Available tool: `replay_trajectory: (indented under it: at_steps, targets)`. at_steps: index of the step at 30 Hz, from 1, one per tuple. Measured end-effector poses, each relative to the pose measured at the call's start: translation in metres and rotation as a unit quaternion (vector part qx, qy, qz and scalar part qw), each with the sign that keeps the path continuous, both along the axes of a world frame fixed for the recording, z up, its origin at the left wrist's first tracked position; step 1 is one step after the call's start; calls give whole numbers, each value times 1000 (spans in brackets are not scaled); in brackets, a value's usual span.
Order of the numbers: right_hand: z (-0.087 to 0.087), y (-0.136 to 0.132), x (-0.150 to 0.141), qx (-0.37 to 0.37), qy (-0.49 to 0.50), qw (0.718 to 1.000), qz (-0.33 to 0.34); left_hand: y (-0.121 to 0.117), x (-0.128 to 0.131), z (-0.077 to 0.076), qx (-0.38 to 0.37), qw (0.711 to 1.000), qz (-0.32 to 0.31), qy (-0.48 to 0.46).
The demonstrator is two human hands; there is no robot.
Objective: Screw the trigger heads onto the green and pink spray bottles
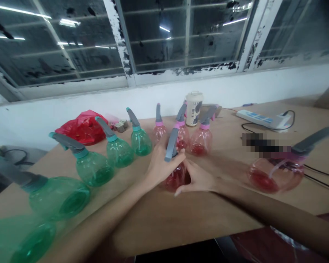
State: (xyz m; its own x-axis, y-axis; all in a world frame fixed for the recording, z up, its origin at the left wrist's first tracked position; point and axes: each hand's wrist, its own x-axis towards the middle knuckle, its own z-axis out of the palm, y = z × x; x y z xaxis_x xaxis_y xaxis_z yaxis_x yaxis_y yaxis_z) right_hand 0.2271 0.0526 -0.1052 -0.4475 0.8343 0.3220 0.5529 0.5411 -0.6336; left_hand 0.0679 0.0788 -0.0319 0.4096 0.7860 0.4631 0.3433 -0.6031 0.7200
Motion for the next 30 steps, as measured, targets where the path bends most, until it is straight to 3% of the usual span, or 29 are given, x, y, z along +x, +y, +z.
replay_trajectory:
  at_steps: [7,15,23,30]
  targets:
    - [17,-1,14,28,-82,995,42,3,-5,0,-14,999,-30,-11]
    - [9,1,20,1,-105,993,51,8,-11,14,-13,1000,-21,20]
    - [-7,6,14,71,-91,993,25,1,-22,12,-26,999,-22,7]
    - [-14,6,12,88,-95,991,13,-6,-20,26,-16,999,-39,19]
